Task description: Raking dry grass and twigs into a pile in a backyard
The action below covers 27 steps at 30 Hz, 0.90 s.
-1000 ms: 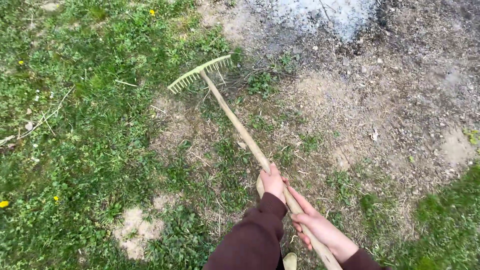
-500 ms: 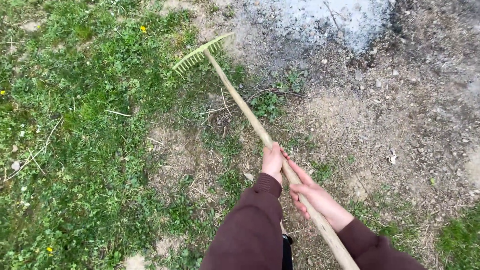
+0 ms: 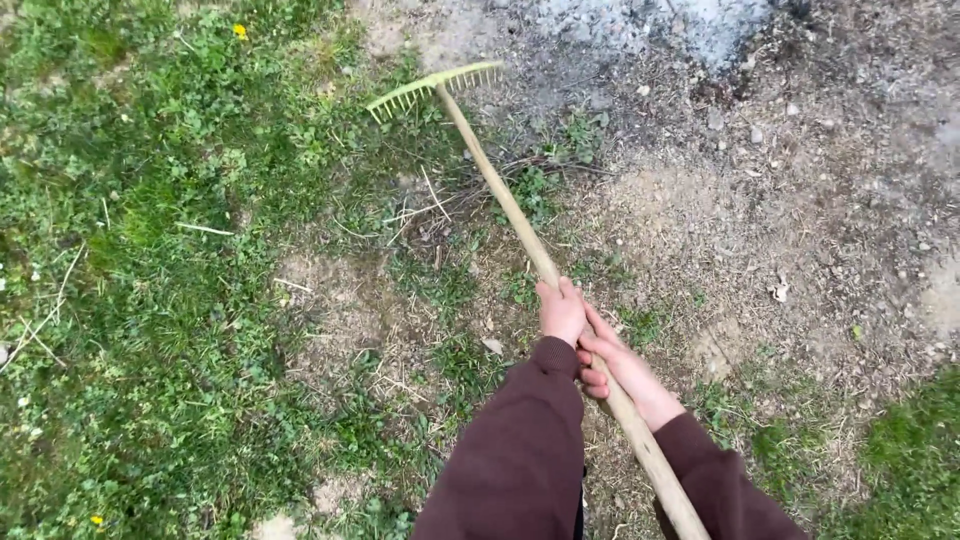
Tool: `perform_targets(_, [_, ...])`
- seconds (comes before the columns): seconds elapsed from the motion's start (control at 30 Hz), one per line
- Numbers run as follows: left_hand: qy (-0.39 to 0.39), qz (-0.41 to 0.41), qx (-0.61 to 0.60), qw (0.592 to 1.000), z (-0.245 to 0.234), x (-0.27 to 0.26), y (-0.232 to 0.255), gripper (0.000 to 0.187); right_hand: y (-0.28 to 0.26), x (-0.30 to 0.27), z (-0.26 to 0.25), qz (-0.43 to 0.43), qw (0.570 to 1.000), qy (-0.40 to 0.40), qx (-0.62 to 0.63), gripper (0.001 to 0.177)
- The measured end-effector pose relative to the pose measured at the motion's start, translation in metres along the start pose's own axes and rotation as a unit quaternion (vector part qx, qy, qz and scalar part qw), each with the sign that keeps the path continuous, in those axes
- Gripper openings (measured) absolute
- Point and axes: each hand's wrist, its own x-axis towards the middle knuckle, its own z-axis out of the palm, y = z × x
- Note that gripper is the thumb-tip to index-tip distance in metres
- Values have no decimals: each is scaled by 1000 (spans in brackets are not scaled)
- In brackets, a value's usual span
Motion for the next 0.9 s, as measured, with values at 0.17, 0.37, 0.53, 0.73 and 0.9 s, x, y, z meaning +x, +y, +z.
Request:
perform_targets(0.17, [-3, -3, 14, 1000, 25, -38, -34, 58, 35, -56, -35, 9, 1000, 4, 10, 74])
perform_targets(0.37, [75, -46, 77, 993, 100, -56, -162, 38, 102, -141, -87, 38, 996, 55, 67, 75])
perform_targets(0.53, [69, 3, 18, 997, 147, -96, -274, 42, 171, -210, -137, 53, 993, 65, 86, 72])
perform_targets(0.73, [108, 10, 61, 992, 150, -183, -314, 38, 225, -284, -164, 42, 996, 48, 67, 75])
perform_targets(0.9, [25, -57, -16, 998, 154, -300, -325, 38, 263, -359, -183, 53, 992, 86, 72, 74])
